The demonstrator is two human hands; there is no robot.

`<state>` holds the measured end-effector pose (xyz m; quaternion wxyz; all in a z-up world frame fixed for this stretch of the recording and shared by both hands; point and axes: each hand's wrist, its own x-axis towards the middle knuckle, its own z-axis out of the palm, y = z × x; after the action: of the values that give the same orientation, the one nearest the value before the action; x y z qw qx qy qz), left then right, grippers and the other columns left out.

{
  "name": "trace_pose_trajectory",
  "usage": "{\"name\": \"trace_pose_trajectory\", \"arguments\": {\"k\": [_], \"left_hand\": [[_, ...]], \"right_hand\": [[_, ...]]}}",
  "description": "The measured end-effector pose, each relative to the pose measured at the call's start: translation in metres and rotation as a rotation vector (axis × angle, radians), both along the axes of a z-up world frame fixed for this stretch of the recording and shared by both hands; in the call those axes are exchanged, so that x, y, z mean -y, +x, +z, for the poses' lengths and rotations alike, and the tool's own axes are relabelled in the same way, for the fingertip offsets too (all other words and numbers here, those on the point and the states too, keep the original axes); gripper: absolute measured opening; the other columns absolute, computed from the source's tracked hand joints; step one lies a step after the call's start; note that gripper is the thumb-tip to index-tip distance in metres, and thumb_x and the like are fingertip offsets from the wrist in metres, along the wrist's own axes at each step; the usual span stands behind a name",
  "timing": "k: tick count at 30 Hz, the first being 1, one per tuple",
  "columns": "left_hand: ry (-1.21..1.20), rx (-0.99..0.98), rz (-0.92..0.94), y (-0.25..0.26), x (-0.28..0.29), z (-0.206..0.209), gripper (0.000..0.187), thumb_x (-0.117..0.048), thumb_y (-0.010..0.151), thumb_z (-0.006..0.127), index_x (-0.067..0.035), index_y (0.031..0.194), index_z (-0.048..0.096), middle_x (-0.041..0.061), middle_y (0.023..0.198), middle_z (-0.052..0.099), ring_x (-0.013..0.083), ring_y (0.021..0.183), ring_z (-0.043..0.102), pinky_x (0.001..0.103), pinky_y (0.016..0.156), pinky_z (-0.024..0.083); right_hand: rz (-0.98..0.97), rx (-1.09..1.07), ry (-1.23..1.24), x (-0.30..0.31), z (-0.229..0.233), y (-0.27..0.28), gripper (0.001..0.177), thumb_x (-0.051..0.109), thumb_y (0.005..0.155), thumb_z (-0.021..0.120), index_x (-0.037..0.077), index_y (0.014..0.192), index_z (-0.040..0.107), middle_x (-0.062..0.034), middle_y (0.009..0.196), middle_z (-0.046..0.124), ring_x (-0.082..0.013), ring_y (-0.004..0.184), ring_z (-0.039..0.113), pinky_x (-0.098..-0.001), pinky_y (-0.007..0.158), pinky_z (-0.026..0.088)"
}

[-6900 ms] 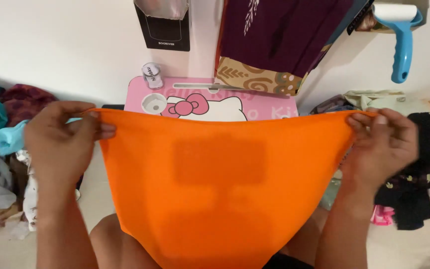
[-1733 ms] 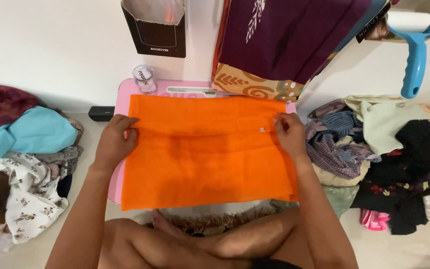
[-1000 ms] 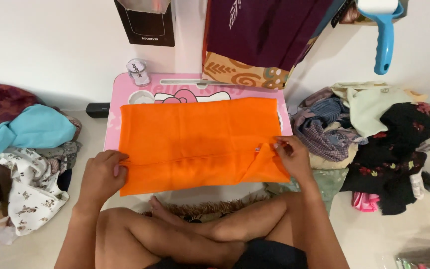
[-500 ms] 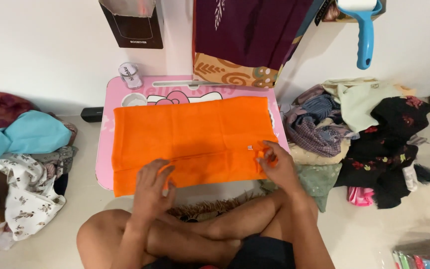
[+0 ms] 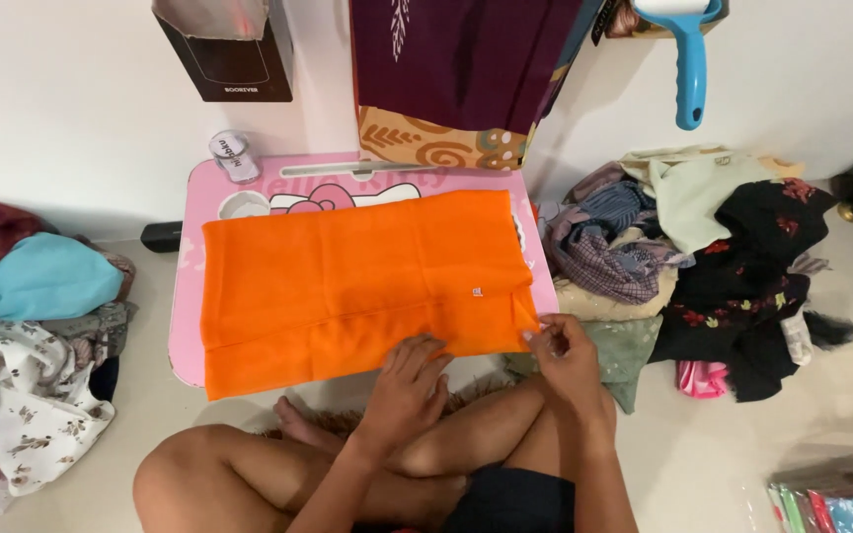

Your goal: The person spreads out an orange hijab on a small table, folds it, and then uses a lint roller to remove lint from the fabric.

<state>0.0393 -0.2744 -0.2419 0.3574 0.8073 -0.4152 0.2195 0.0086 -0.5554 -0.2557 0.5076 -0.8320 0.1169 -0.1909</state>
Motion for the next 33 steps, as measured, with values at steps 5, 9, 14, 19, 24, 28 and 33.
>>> {"name": "trace_pose_trajectory", "arguments": {"k": [5, 9, 14, 19, 24, 28, 33], "left_hand": [[0.144, -0.027, 0.001, 0.008, 0.029, -0.008, 0.033, -0.016, 0.098, 0.064, -0.002, 0.128, 0.064, 0.017, 0.136, 0.059, 0.036, 0.133, 0.053, 0.055, 0.113, 0.041], [0.234, -0.022, 0.076, 0.017, 0.045, -0.036, 0.043, -0.031, 0.095, 0.069, -0.005, 0.13, 0.066, 0.016, 0.133, 0.059, 0.0338, 0.134, 0.051, 0.058, 0.116, 0.033], [0.243, -0.045, 0.067, 0.018, 0.044, -0.036, 0.04, -0.03, 0.096, 0.067, -0.005, 0.128, 0.067, 0.015, 0.133, 0.059, 0.0328, 0.133, 0.052, 0.061, 0.116, 0.032], [0.113, 0.018, 0.081, 0.024, 0.009, -0.028, 0.036, -0.021, 0.091, 0.072, -0.006, 0.123, 0.068, 0.012, 0.13, 0.06, 0.0327, 0.131, 0.055, 0.057, 0.111, 0.04], [0.005, 0.207, 0.375, 0.061, -0.094, 0.004, 0.033, 0.001, 0.079, 0.064, 0.002, 0.111, 0.072, 0.019, 0.12, 0.064, 0.041, 0.114, 0.064, 0.054, 0.1, 0.052], [0.167, 0.152, 0.54, 0.073, -0.193, -0.009, 0.053, -0.007, 0.07, 0.067, -0.006, 0.122, 0.07, 0.014, 0.129, 0.063, 0.0363, 0.122, 0.061, 0.051, 0.107, 0.046], [0.411, -0.022, 0.625, 0.072, -0.252, -0.026, 0.042, -0.021, 0.076, 0.066, -0.018, 0.117, 0.075, -0.001, 0.128, 0.066, 0.0245, 0.124, 0.064, 0.048, 0.112, 0.047]], "right_hand": [[-0.003, -0.025, -0.08, 0.0, -0.015, 0.016, 0.021, 0.022, 0.091, 0.079, 0.006, 0.101, 0.069, -0.0059, 0.072, 0.062, -0.0149, 0.065, 0.056, -0.0316, 0.062, 0.046], [-0.128, 0.078, -0.128, 0.012, -0.028, 0.022, 0.014, 0.01, 0.086, 0.085, 0.006, 0.082, 0.072, -0.0076, 0.071, 0.063, -0.0205, 0.068, 0.061, -0.0325, 0.065, 0.05], [-0.169, 0.062, -0.184, 0.021, -0.042, 0.003, 0.016, 0.012, 0.084, 0.087, 0.008, 0.081, 0.072, -0.0092, 0.077, 0.063, -0.024, 0.072, 0.062, -0.0341, 0.068, 0.049], [-0.246, -0.01, -0.224, 0.016, -0.038, -0.001, 0.019, 0.017, 0.079, 0.089, 0.009, 0.086, 0.073, -0.0102, 0.085, 0.065, -0.0277, 0.074, 0.064, -0.0367, 0.066, 0.051], [-0.102, 0.279, -0.376, 0.007, 0.014, 0.024, 0.024, 0.006, 0.079, 0.086, 0.008, 0.101, 0.076, -0.0101, 0.103, 0.071, -0.0291, 0.088, 0.069, -0.0342, 0.073, 0.056], [0.166, 0.293, -0.592, 0.013, 0.025, 0.055, 0.032, 0.001, 0.079, 0.075, 0.007, 0.11, 0.075, -0.0158, 0.125, 0.069, -0.0407, 0.11, 0.066, -0.0483, 0.097, 0.053], [0.287, 0.112, -0.808, 0.03, 0.006, 0.078, 0.02, 0.009, 0.082, 0.074, 0.01, 0.102, 0.079, -0.0062, 0.117, 0.075, -0.0307, 0.11, 0.069, -0.0407, 0.098, 0.055]]}}
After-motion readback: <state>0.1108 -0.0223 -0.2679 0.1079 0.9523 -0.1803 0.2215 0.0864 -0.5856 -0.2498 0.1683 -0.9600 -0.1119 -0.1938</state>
